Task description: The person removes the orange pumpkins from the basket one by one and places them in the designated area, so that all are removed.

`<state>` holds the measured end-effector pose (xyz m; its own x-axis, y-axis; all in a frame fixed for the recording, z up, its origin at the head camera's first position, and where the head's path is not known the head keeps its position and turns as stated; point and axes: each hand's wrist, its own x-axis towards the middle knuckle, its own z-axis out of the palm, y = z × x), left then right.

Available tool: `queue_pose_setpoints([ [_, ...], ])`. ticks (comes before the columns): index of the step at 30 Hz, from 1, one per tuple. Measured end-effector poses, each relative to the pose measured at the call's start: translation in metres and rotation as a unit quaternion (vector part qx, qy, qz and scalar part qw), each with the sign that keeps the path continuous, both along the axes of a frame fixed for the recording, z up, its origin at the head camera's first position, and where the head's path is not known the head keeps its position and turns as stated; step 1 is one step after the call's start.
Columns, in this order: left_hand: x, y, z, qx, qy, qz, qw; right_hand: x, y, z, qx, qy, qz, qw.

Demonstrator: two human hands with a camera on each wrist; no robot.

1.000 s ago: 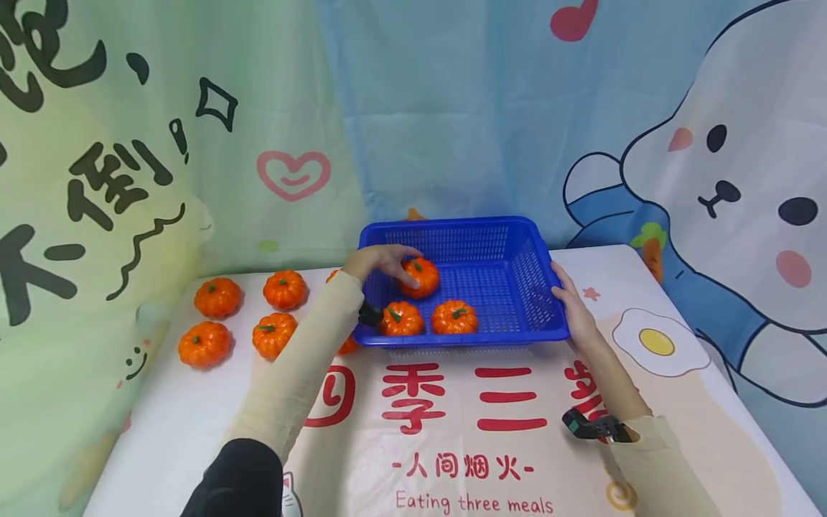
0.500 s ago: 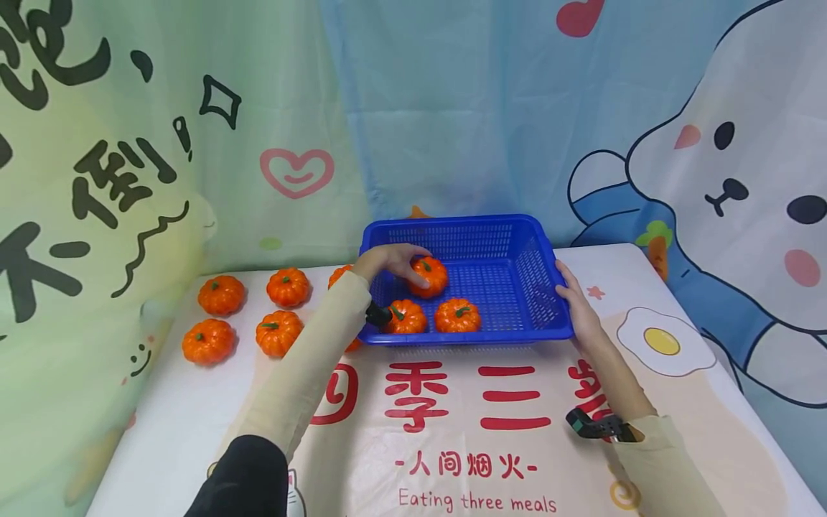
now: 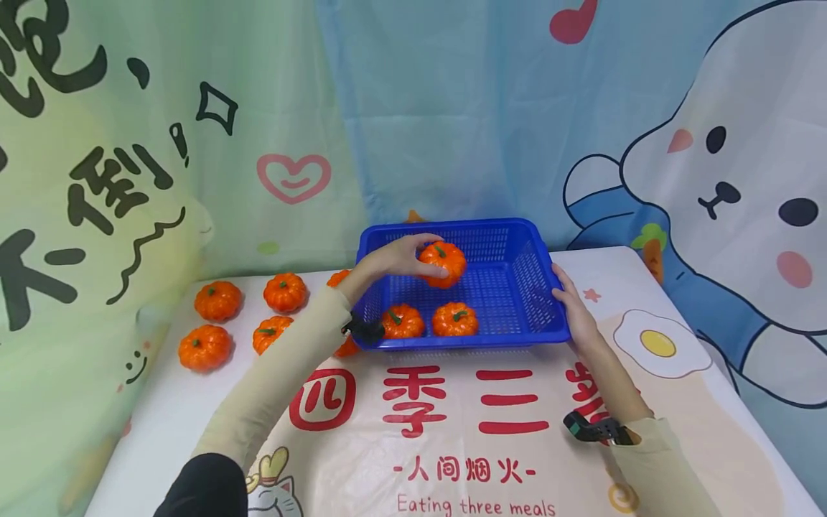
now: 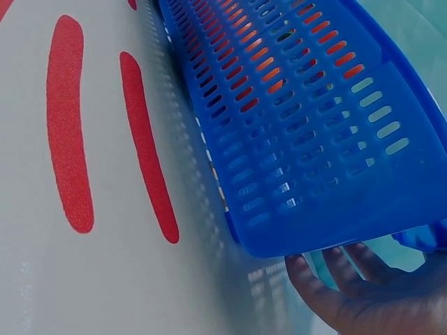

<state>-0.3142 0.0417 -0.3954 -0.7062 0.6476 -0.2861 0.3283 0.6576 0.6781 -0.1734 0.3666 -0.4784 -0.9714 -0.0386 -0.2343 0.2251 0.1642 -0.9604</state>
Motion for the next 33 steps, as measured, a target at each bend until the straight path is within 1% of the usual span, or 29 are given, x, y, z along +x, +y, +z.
queue_pose_setpoints([
  [3, 0.014, -0.009, 0.005, 0.039, 0.005, 0.005, 0.9992, 0.0, 0.001, 0.0, 0.002, 0.003, -0.003, 1.0],
  [5, 0.024, -0.018, 0.006, 0.057, 0.002, 0.016, 0.9983, 0.0, 0.0, -0.001, 0.006, 0.003, -0.003, 1.0],
  [8, 0.039, -0.032, 0.007, 0.082, -0.013, 0.038, 0.9958, 0.001, 0.001, -0.002, 0.009, 0.001, -0.003, 1.0],
  [12, 0.065, -0.048, 0.005, 0.136, -0.046, 0.055, 0.9882, 0.001, 0.001, -0.001, 0.006, -0.001, -0.006, 1.0],
  [15, 0.086, -0.061, 0.001, 0.167, -0.048, 0.052, 0.9833, 0.0, 0.001, 0.0, 0.003, 0.001, -0.006, 1.0],
  [18, 0.108, -0.076, -0.003, 0.186, -0.051, 0.047, 0.9802, 0.0, 0.0, 0.0, 0.004, 0.002, -0.003, 1.0],
  [20, 0.122, -0.087, -0.004, 0.199, -0.064, 0.041, 0.9771, -0.001, -0.001, 0.0, 0.002, 0.002, -0.002, 1.0],
  [23, 0.139, -0.105, -0.008, 0.205, -0.081, 0.043, 0.9743, -0.001, -0.001, -0.001, 0.002, 0.004, -0.002, 1.0],
  [25, 0.149, -0.118, -0.011, 0.205, -0.078, 0.045, 0.9745, -0.001, -0.002, -0.002, 0.002, 0.004, -0.001, 1.0],
  [28, 0.161, -0.136, -0.017, 0.194, -0.05, 0.057, 0.978, -0.001, -0.001, -0.003, 0.003, 0.002, -0.002, 1.0],
  [31, 0.173, -0.152, -0.024, 0.196, -0.028, 0.068, 0.9779, -0.001, 0.0, -0.003, 0.004, 0.001, -0.004, 1.0],
  [33, 0.18, -0.16, -0.029, 0.196, -0.02, 0.083, 0.9768, -0.001, 0.001, -0.003, 0.004, 0.002, -0.006, 1.0],
])
